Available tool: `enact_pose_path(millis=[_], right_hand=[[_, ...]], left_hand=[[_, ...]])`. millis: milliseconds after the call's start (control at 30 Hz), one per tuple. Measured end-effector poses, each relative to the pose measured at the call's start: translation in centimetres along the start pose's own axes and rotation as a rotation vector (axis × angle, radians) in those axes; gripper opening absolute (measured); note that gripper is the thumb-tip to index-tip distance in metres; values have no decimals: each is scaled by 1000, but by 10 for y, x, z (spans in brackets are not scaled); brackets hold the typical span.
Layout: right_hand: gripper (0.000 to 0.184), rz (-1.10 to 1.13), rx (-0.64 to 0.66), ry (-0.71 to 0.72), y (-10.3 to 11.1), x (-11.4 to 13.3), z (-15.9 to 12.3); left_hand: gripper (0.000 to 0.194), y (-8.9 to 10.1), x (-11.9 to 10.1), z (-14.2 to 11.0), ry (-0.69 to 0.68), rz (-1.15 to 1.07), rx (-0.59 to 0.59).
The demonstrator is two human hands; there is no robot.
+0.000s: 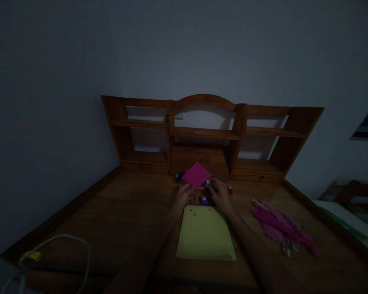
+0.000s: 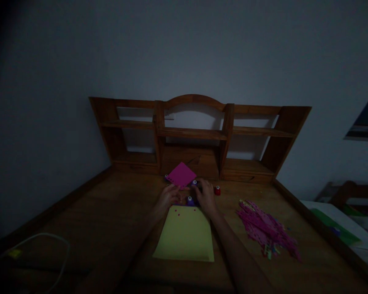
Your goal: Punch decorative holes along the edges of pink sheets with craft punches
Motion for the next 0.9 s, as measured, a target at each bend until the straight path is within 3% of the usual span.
enact_pose_path(millis=[100, 267, 367, 533, 633, 900], right_hand=[[31, 293, -58, -141, 2, -5, 3], [40, 753, 33, -384, -7, -10, 3], [44, 910, 42, -444, -9, -7, 3], [49, 954, 167, -453, -9, 5, -2], [42, 951, 210, -459, -13, 9, -6], [44, 919, 185, -405, -13, 20, -7]], left_hand=[[43, 0, 0, -1, 11, -16, 8], [34, 4, 0, 0, -36, -160, -14], [28, 9, -3, 2, -107, -250, -84], [27, 7, -11, 0, -187, -328, -69], [27, 5, -14, -2, -189, -313, -74], [36, 11, -15, -1, -185, 20, -245]])
Point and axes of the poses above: each hand's wrist, its own z-axis towards the middle knuckle, its own y-axis out of the back of the hand, x = y × z, the point moved 4 cm from there along z, towards the middle knuckle, and after that the axes turned 6 degrees about -z, right-handed, at the moved point
